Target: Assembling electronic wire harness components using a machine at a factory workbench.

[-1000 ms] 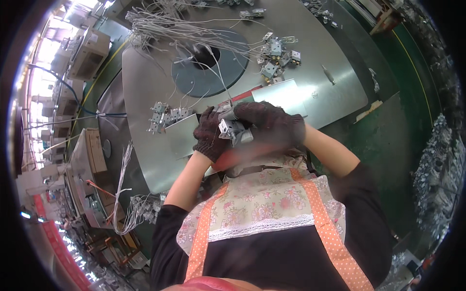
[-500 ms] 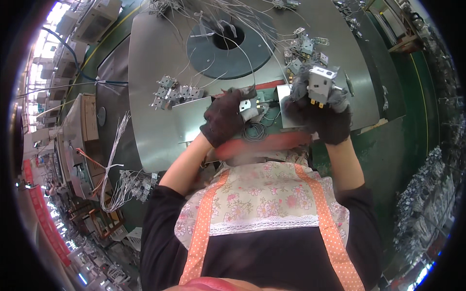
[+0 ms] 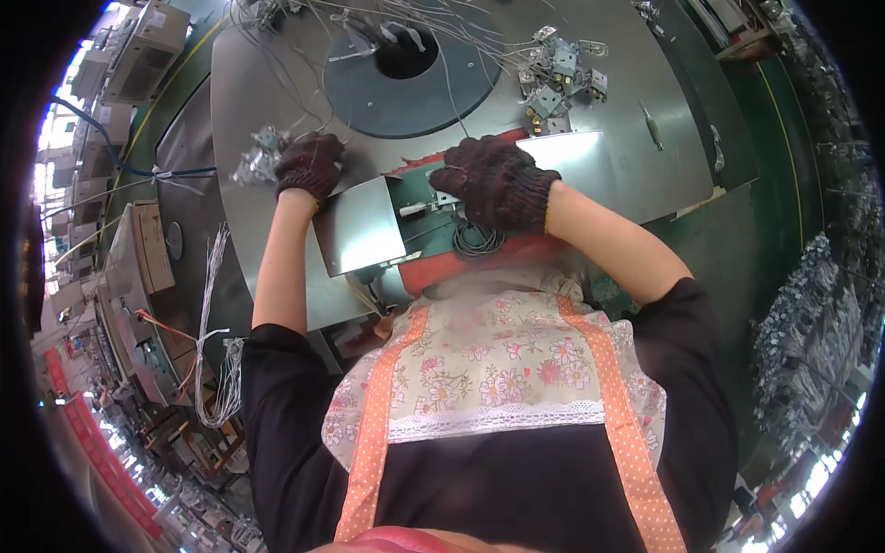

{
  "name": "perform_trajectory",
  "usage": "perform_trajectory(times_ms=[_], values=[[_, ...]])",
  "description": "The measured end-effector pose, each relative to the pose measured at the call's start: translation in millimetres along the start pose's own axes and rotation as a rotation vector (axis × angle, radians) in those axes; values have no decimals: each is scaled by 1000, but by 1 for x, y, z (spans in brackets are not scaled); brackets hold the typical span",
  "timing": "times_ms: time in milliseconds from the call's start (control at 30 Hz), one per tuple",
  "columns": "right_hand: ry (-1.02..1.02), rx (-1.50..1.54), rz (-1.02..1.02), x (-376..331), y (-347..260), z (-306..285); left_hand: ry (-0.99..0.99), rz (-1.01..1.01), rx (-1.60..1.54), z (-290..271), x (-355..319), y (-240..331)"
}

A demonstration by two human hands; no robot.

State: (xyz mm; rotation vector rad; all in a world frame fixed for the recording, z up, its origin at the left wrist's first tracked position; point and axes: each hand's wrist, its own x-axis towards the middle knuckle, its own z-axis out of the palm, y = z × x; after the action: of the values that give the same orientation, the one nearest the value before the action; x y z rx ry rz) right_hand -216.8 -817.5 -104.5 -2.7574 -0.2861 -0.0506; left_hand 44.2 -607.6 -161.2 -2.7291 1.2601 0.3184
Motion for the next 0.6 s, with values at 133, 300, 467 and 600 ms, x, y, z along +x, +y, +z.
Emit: perform_trajectory(times_ms=[133, 300, 467, 600], values=[[61, -83, 27, -2, 0, 2, 19, 111, -84, -15, -18, 7], [111, -46, 151, -14, -11, 24, 489, 78, -237, -31, -50, 55], [190, 52, 238, -17, -28, 38, 525, 426, -290, -18, -71, 89], [134, 163, 264, -20, -23, 38, 217, 673, -112, -15, -68, 136]])
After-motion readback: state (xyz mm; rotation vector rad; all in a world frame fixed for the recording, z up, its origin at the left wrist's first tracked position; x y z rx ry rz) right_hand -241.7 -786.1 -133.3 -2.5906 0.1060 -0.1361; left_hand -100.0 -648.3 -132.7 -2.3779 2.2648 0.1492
